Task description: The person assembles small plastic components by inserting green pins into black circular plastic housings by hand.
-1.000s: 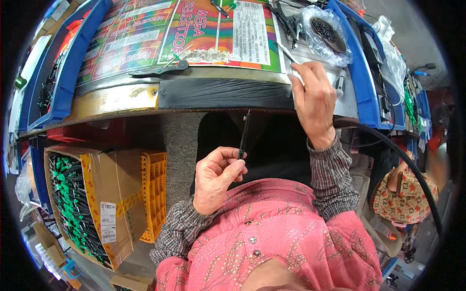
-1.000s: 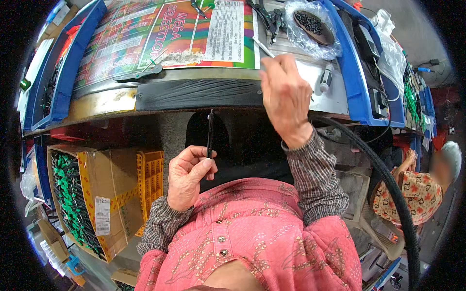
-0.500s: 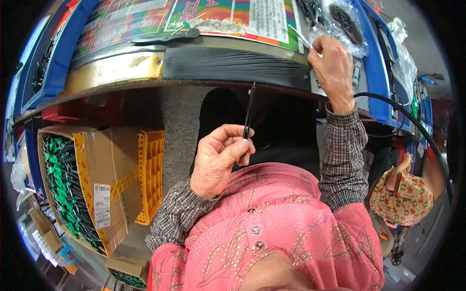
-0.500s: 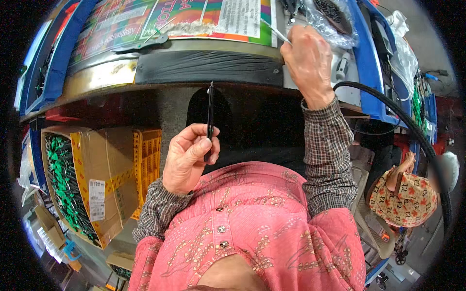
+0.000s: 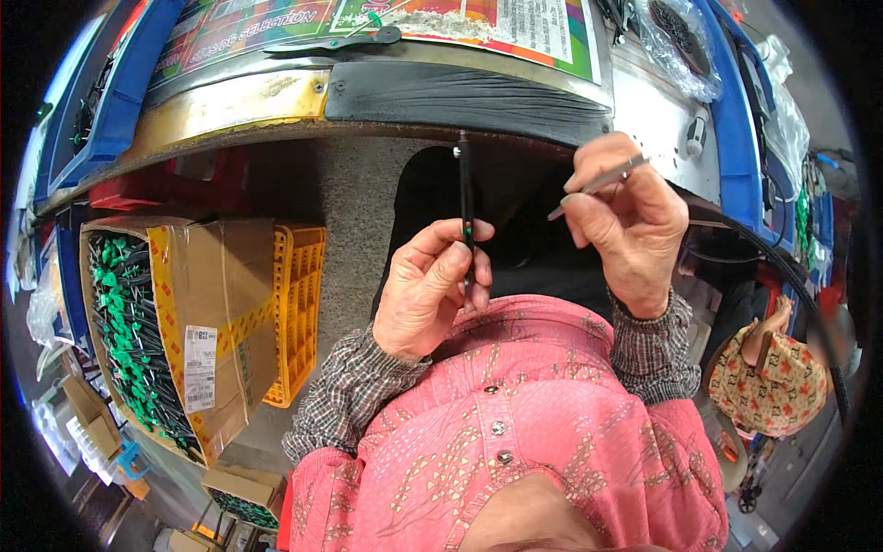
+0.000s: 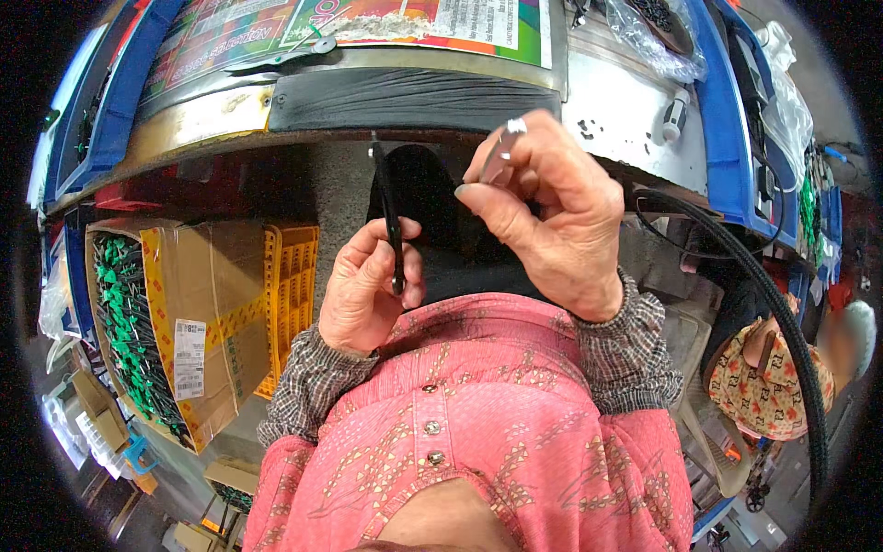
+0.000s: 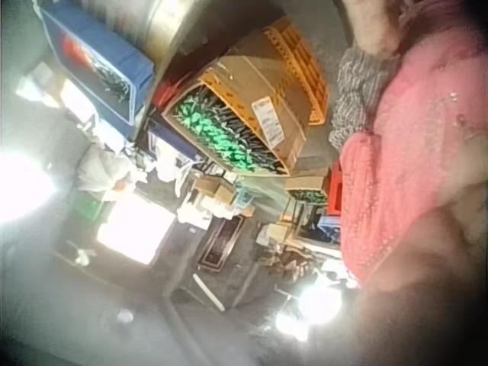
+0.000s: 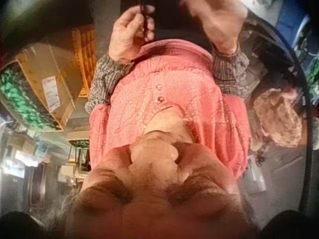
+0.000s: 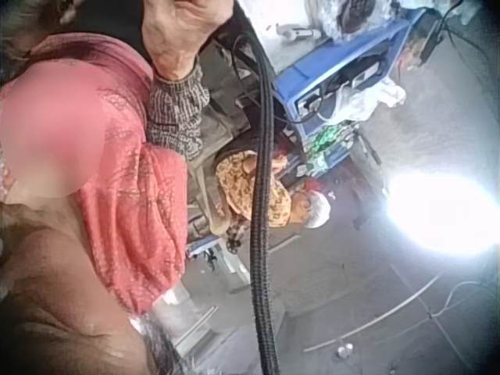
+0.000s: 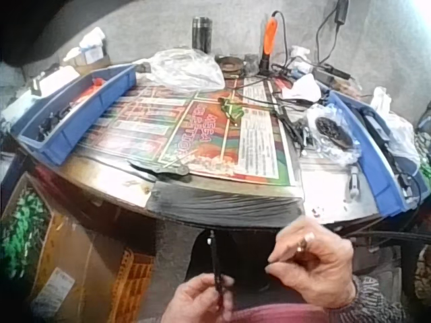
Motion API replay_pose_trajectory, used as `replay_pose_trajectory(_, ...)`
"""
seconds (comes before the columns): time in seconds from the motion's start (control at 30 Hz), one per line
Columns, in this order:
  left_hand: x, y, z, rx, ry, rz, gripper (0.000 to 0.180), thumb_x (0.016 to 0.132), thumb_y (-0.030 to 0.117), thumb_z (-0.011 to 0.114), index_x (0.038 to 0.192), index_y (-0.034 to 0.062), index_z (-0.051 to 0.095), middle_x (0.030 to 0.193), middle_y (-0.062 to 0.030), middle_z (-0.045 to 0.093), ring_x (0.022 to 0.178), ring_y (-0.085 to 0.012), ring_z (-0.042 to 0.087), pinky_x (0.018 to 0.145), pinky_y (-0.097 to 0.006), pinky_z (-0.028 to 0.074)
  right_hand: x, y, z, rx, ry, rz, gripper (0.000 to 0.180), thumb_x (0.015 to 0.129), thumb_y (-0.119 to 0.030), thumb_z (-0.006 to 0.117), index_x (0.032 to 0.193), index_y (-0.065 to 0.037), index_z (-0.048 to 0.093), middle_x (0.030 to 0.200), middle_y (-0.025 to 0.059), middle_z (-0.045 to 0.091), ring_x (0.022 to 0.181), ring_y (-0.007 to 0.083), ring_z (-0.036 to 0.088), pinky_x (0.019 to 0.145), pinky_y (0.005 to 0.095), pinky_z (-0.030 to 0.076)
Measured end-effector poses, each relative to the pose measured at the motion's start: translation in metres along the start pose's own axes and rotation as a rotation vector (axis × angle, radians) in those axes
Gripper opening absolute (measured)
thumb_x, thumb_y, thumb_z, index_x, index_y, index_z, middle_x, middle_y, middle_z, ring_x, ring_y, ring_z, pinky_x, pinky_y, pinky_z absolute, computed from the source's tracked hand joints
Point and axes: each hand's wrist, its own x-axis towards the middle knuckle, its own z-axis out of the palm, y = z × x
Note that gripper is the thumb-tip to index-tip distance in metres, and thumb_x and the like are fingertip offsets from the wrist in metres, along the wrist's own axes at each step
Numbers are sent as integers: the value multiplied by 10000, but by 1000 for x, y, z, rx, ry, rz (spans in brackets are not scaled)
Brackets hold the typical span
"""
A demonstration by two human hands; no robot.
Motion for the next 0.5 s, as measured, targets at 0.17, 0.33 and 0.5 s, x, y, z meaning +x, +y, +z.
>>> replay_pose_trajectory(0.17, 2, -5, 3, 11, -4, 100, 293, 888, 257, 629, 1092, 63, 545, 742, -68, 586, 678, -144, 548, 600, -269, 437, -16, -2, 9, 162, -4, 113, 168, 783, 60, 685, 926, 62, 598, 884, 84, 597, 637, 68, 563, 514, 189, 451)
replay_pose_trajectory(0.33, 0, -7, 2, -37, 16, 93, 263, 877, 231, 648, 1068, 81, 545, 736, -56, 587, 649, -134, 520, 583, -265, 409, -19, 0, 12, 206, -49, 62, 170, 776, 64, 688, 928, 58, 611, 864, 105, 607, 608, 82, 558, 503, 193, 443)
replay_pose_trajectory(0.5, 0, -5, 1, -47, -34, 70, 269, 866, 216, 662, 1073, 87, 547, 733, -48, 585, 618, -128, 508, 541, -256, 392, -18, -6, 17, 105, -53, 25, 131, 775, 46, 693, 894, 54, 639, 802, 97, 616, 612, 89, 558, 501, 196, 428)
